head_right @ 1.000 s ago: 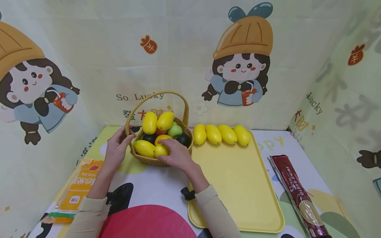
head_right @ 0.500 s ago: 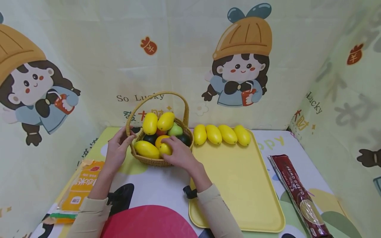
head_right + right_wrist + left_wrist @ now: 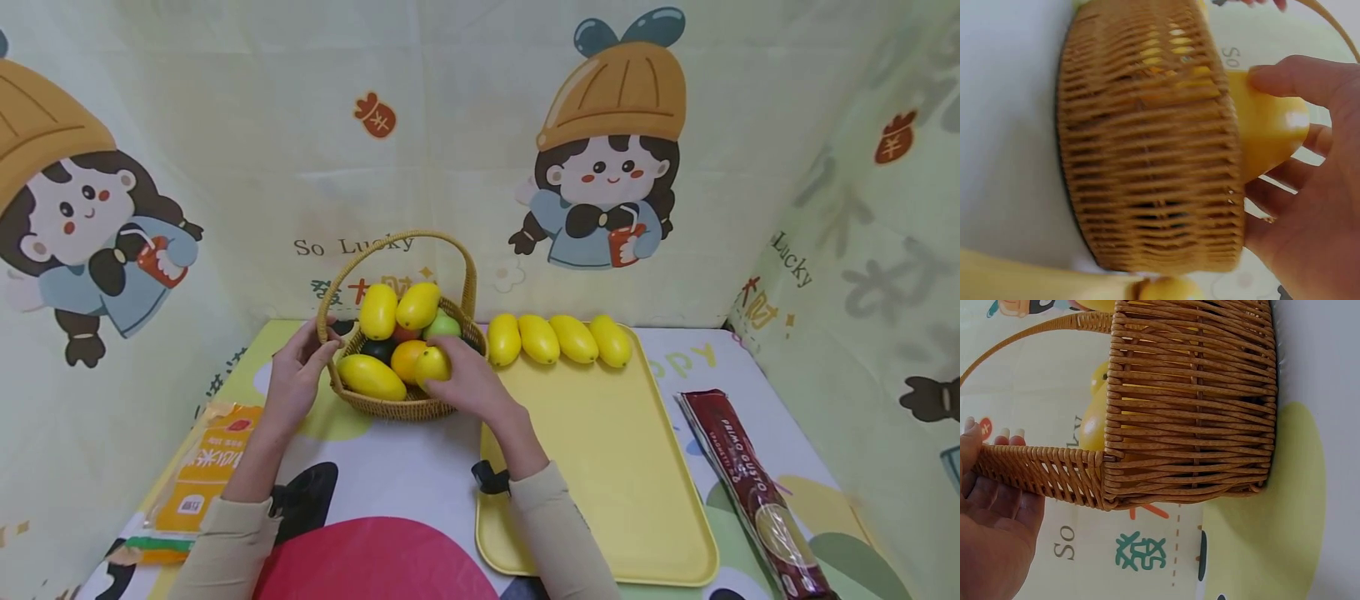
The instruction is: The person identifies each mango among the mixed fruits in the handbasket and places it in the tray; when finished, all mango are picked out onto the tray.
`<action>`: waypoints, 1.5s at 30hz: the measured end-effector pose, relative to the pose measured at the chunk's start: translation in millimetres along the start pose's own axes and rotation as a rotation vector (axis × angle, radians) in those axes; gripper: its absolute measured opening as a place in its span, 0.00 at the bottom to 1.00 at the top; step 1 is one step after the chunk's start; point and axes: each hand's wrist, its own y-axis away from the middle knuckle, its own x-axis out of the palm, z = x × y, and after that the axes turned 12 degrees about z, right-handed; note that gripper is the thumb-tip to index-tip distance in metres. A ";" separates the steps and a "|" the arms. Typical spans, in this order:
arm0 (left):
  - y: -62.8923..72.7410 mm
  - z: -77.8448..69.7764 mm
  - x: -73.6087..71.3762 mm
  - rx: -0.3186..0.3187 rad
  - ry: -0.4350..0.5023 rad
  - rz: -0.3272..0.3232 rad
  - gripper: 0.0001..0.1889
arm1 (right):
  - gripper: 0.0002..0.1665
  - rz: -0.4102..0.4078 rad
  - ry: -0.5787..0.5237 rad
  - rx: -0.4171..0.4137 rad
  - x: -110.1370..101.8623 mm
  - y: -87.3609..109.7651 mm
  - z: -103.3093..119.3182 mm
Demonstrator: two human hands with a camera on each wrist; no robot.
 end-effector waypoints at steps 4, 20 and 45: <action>0.1 0.0 -0.9 -0.005 0.004 0.003 0.23 | 0.36 0.021 -0.006 -0.013 -6.2 2.0 -3.2; 1.2 4.3 -2.7 0.002 -0.014 -0.003 0.23 | 0.29 0.030 -0.080 -0.054 -29.9 20.5 -10.4; 1.2 -3.7 0.9 -0.004 0.007 -0.003 0.23 | 0.36 -0.001 -0.217 0.004 -44.7 55.5 -34.0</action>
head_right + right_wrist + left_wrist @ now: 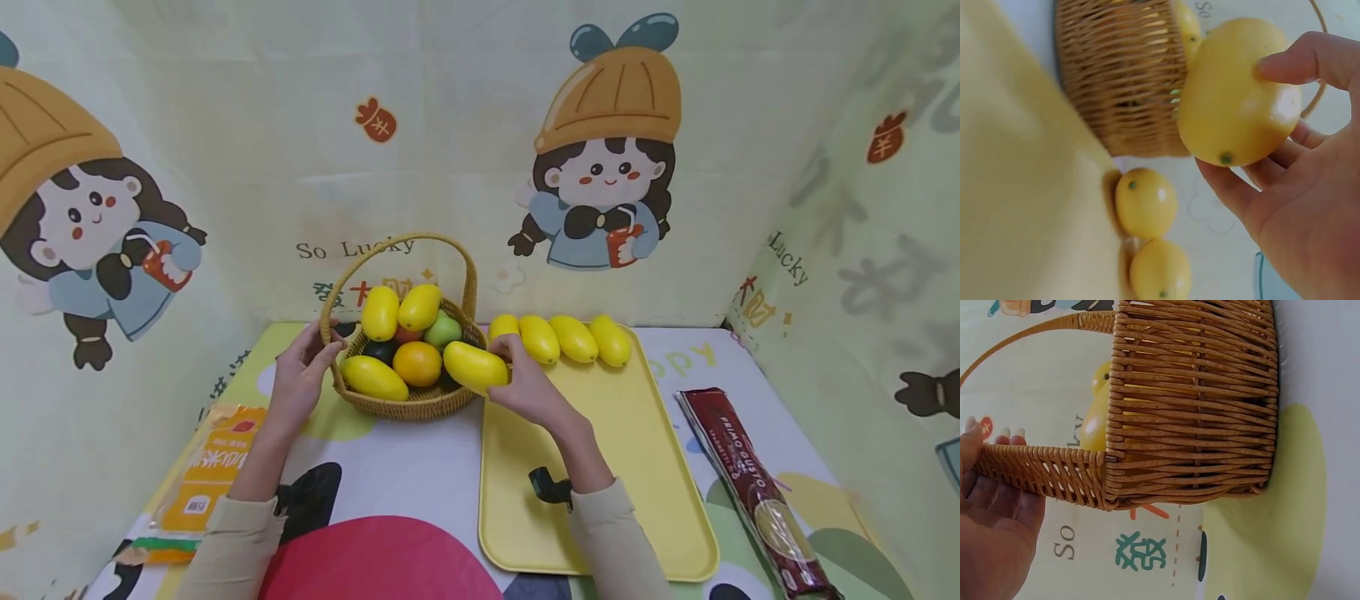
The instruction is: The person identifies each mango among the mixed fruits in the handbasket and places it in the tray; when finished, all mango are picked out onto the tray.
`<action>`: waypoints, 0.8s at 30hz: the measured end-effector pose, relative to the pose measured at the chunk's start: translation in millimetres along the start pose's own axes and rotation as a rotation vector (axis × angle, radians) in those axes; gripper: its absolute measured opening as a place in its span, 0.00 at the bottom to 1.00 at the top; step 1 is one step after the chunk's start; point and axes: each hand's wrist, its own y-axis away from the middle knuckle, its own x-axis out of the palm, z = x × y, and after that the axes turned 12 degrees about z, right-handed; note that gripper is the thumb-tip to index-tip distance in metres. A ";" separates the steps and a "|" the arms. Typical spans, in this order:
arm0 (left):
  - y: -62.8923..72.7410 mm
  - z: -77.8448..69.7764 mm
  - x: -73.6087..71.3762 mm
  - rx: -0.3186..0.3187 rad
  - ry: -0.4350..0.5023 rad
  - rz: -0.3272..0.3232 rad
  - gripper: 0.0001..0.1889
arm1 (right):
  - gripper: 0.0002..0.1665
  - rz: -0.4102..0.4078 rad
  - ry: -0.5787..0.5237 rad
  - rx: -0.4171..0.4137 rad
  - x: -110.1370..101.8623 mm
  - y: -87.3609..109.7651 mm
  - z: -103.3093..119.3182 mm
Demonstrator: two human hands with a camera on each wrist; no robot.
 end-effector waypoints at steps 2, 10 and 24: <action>0.1 0.0 0.2 -0.003 0.003 0.003 0.23 | 0.39 -0.010 0.020 0.009 -0.9 3.5 -3.3; -1.3 2.3 0.3 0.013 -0.014 -0.007 0.23 | 0.43 -0.019 0.074 0.073 -9.3 13.7 -17.4; -1.4 2.5 -0.9 0.010 -0.017 -0.001 0.24 | 0.43 0.014 0.028 0.311 -19.4 17.0 -48.8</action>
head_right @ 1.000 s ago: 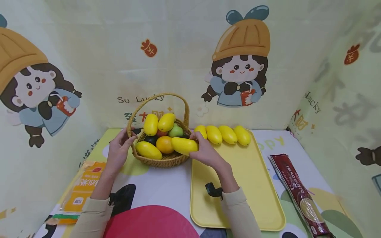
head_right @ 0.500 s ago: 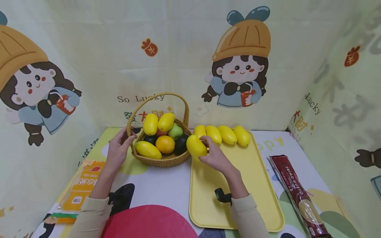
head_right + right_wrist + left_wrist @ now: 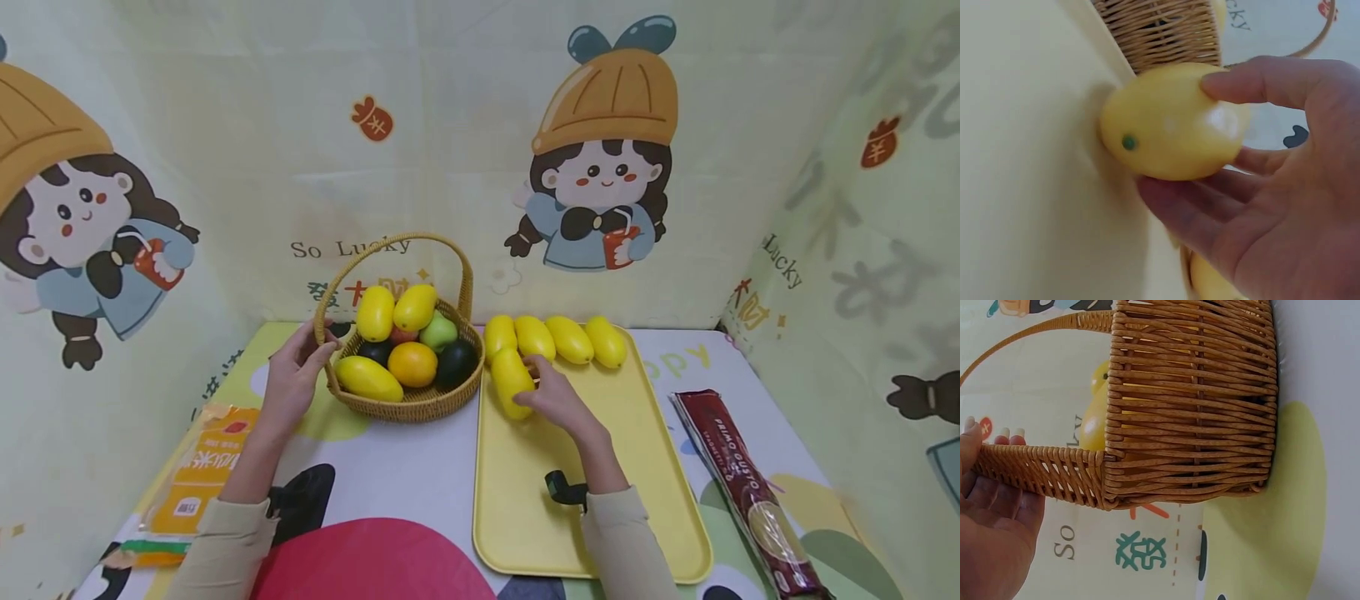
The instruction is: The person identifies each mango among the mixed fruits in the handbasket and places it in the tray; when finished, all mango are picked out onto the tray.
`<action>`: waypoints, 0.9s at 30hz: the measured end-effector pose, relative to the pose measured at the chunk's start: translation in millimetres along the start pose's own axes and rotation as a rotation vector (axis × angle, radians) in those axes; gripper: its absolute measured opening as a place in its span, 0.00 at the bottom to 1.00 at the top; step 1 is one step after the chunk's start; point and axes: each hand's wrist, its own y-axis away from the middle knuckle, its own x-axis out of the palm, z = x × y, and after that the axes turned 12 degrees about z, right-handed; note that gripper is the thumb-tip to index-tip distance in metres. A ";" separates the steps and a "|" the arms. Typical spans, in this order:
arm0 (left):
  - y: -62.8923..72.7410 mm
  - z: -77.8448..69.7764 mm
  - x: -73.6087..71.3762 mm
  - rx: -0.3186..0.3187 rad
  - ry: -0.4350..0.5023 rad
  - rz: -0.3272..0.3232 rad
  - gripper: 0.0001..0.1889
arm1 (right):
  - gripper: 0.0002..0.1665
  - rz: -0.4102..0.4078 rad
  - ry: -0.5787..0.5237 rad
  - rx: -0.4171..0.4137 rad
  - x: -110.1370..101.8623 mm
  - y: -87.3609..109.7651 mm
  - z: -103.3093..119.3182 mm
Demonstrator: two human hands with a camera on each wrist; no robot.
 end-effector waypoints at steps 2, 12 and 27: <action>-0.1 0.1 0.0 -0.001 -0.001 -0.002 0.23 | 0.43 0.021 -0.020 0.022 0.4 0.6 -0.9; 2.3 -7.4 0.3 -0.018 -0.001 0.014 0.23 | 0.45 0.108 -0.054 0.076 1.7 3.3 4.1; 0.2 1.6 0.8 0.005 -0.004 0.003 0.23 | 0.47 0.050 0.001 0.127 6.9 4.1 11.0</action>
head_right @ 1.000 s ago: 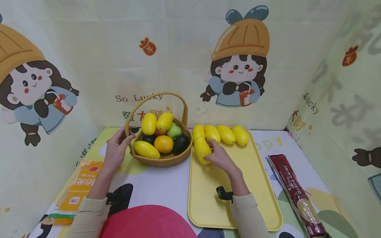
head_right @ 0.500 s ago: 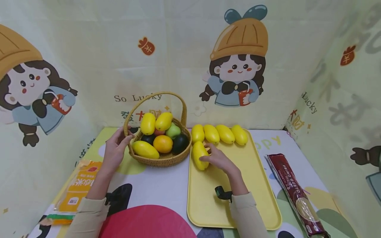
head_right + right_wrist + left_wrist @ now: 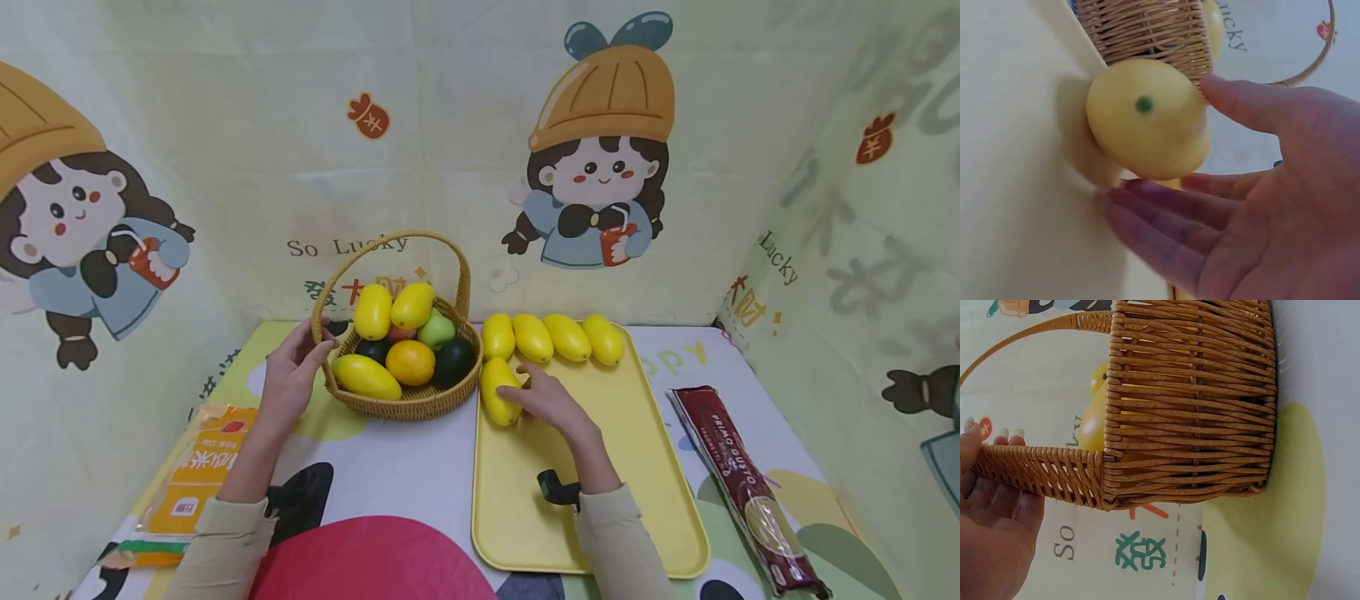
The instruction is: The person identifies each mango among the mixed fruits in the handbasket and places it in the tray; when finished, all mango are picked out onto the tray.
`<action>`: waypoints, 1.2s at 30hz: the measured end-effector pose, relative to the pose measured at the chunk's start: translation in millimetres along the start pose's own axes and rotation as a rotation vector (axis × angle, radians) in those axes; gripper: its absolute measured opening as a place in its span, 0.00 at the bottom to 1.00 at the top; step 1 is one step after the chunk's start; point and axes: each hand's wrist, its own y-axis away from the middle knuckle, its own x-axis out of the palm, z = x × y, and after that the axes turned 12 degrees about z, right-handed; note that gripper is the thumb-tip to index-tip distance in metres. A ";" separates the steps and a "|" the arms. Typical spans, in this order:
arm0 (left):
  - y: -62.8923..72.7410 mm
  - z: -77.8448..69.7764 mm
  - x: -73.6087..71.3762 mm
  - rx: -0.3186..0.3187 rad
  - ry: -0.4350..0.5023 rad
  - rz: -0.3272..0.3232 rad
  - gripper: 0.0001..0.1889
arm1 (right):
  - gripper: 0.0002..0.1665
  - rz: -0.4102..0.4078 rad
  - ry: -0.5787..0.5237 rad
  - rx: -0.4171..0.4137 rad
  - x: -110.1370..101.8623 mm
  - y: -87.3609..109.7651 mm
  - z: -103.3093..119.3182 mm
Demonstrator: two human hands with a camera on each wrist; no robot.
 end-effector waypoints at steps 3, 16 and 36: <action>-0.1 -0.3 -0.4 -0.007 -0.003 0.000 0.23 | 0.46 -0.041 0.034 -0.017 -0.8 -1.4 -2.1; 0.3 -2.9 -1.3 -0.029 0.017 0.008 0.23 | 0.45 -0.035 -0.003 -0.005 4.4 -4.2 2.6; 0.5 -3.5 -1.5 -0.022 0.022 0.009 0.23 | 0.38 -0.171 0.056 -0.010 5.9 -5.9 1.9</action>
